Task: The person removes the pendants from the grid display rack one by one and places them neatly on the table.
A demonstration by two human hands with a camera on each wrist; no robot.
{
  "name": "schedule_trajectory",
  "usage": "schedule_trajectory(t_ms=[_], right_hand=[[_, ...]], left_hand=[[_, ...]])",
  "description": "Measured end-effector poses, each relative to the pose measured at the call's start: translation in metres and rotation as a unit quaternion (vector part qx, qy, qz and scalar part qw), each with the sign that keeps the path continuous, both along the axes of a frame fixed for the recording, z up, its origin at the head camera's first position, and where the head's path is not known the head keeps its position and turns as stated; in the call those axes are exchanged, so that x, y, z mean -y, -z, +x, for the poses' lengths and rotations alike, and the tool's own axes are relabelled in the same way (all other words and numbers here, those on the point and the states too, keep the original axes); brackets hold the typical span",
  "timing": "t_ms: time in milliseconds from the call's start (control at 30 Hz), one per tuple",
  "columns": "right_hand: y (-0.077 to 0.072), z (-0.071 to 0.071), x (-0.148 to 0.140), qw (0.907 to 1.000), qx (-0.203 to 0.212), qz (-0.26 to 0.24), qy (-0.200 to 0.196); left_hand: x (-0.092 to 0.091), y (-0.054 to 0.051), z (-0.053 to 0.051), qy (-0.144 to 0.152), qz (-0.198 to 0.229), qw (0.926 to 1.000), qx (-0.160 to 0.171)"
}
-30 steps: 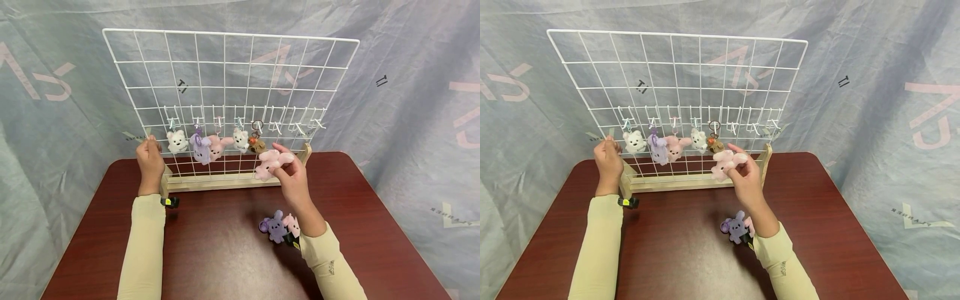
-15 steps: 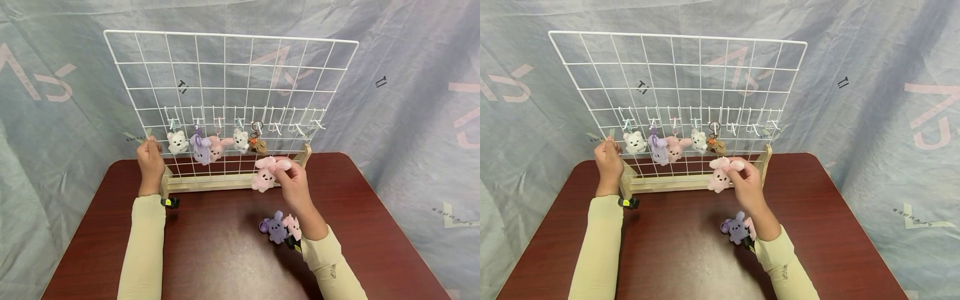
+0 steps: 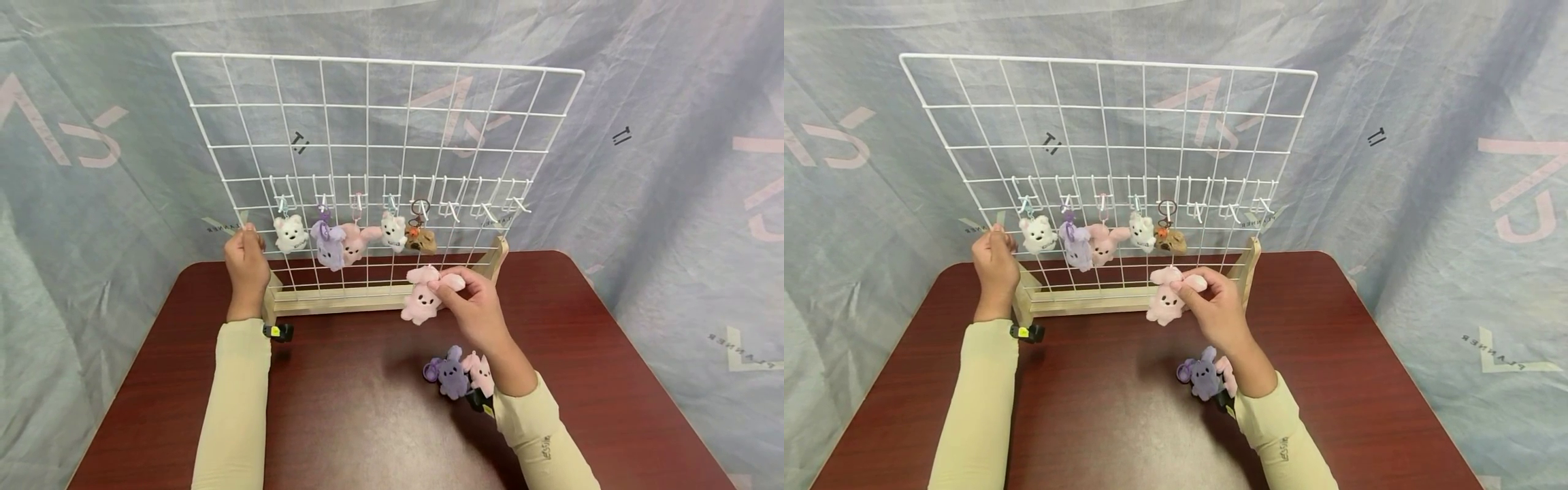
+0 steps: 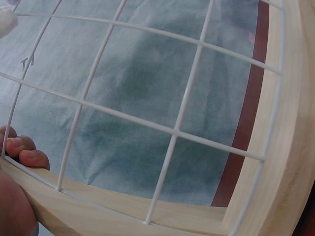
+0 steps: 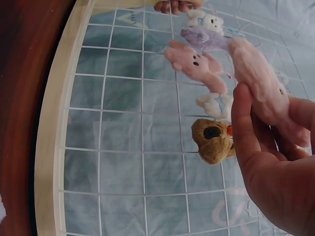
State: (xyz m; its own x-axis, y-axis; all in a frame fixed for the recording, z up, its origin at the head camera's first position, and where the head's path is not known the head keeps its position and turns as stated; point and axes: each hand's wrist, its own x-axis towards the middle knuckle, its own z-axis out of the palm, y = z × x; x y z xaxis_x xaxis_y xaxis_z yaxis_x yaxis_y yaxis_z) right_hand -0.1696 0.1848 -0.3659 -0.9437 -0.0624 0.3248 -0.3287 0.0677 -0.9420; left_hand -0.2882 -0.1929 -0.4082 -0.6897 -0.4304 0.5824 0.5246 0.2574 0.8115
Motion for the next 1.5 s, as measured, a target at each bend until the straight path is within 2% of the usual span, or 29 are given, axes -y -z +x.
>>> schedule_trajectory(t_ms=[333, 500, 667, 833, 1133, 1300, 1500], right_hand=[[0.005, 0.0, -0.002, 0.9992, 0.002, 0.034, -0.021], [0.006, -0.001, -0.002, 0.9983, 0.003, 0.044, -0.038], [0.007, -0.002, -0.002, 0.9961, 0.019, 0.046, -0.072], [0.008, -0.003, -0.002, 0.9933, 0.028, 0.075, -0.083], [0.013, -0.005, -0.002, 0.9795, 0.074, 0.137, -0.128], [0.011, -0.003, -0.002, 0.9686, 0.109, 0.16, -0.156], [0.014, -0.004, -0.003, 0.954, 0.13, 0.209, -0.171]], left_hand=[[0.001, 0.002, -0.001, 0.009, 0.006, 0.9999, -0.01], [0.0, 0.001, -0.002, 0.006, 0.004, 0.9999, -0.011], [0.001, 0.001, -0.003, 0.0, 0.009, 0.9999, -0.011], [0.0, 0.0, -0.002, -0.007, 0.013, 0.9998, -0.015], [0.0, 0.002, -0.001, 0.001, 0.006, 0.9998, -0.019], [0.0, 0.001, -0.002, 0.001, 0.006, 0.9999, -0.014], [-0.001, 0.0, -0.002, 0.007, 0.013, 0.9997, -0.018]])
